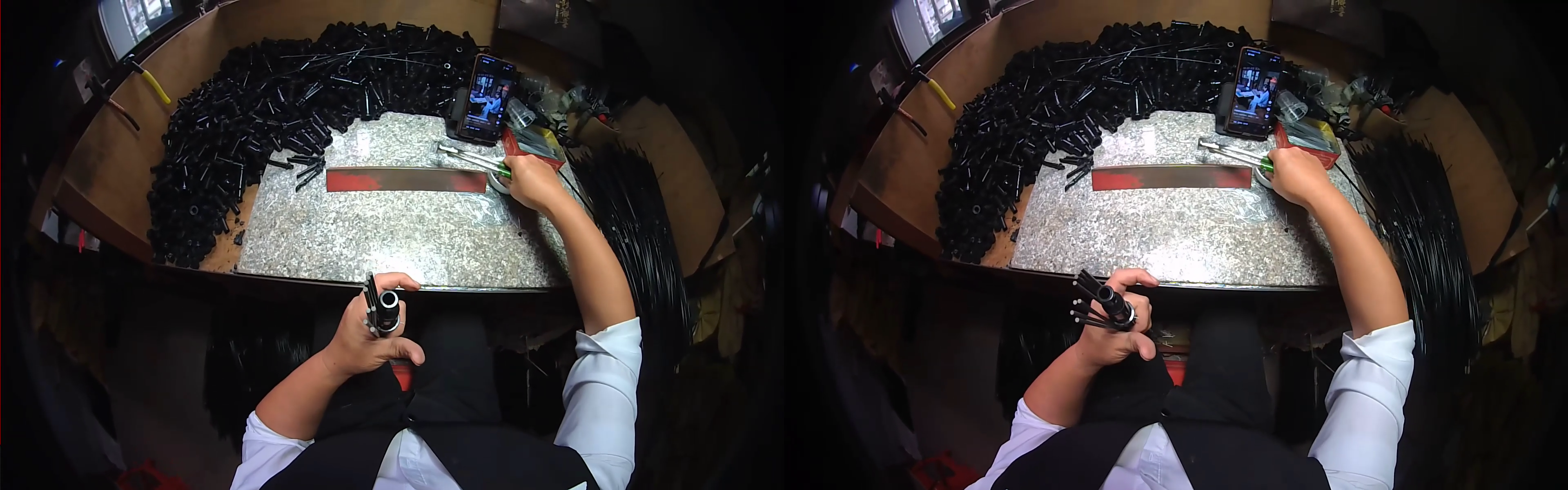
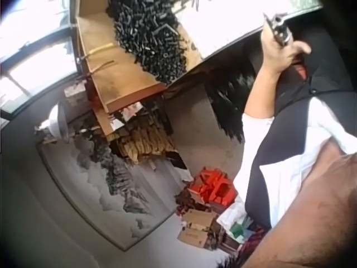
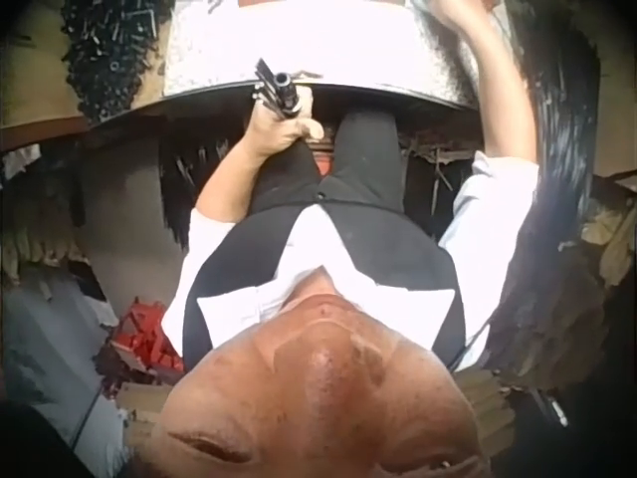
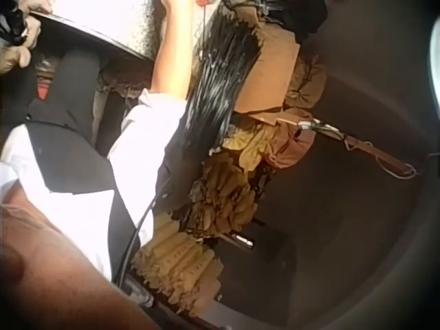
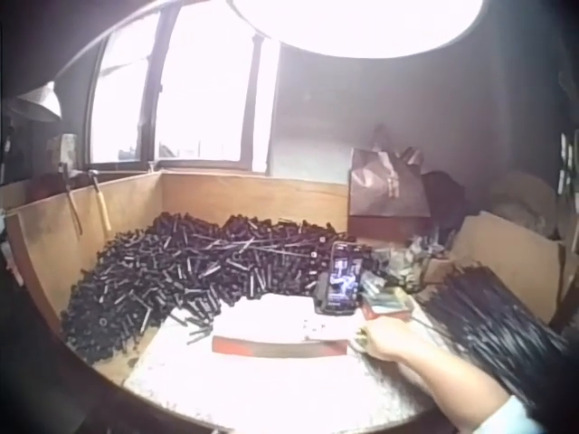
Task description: Assembling multi-arm clothes hangers by inserting metal rods into a central hub and securing them with tools.
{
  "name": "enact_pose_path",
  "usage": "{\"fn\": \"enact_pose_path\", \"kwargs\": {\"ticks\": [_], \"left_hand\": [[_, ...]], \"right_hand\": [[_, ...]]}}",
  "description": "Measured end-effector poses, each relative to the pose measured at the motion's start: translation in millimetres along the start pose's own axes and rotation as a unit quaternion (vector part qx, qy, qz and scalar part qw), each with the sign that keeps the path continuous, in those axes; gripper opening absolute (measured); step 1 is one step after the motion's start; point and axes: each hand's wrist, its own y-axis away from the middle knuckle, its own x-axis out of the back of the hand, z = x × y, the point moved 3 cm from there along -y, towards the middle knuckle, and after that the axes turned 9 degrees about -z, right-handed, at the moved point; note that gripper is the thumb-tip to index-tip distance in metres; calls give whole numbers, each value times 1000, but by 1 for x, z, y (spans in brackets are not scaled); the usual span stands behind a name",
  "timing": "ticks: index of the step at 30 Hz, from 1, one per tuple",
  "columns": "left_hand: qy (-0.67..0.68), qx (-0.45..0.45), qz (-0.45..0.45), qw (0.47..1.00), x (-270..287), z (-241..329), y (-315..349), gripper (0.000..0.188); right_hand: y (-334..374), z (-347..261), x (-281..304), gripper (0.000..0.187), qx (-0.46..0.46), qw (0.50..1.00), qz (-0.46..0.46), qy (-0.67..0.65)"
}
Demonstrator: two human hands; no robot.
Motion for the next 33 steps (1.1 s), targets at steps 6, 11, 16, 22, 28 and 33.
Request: {"fn": "enact_pose_path", "kwargs": {"ticks": [6, 11, 16, 22, 28, 33], "left_hand": [[-3, 15, -6, 1000, 0, 3, -3, 76], [-7, 7, -1, 1000, 2, 0, -4, 76], [1, 53, -5, 999, 4, -2, -4, 89], [35, 39, 16, 998, 2, -1, -5, 74], [39, 55, 22, 998, 8, -6, -6, 86], [15, 51, 72, 996, 12, -10, -5, 59]], "right_hand": [[-22, 5, -13, 22, 4, 1000, -13, 25], [-17, 0, -8, 21, -1, 1000, -7, -2], [-10, -5, -5, 23, -29, 999, 8, -32], [-19, 10, -15, 22, -30, 994, 58, -93], [-10, 9, -11, 18, -1, 975, 111, -195], [40, -39, -9, 10, 55, 871, 41, -486]]}}
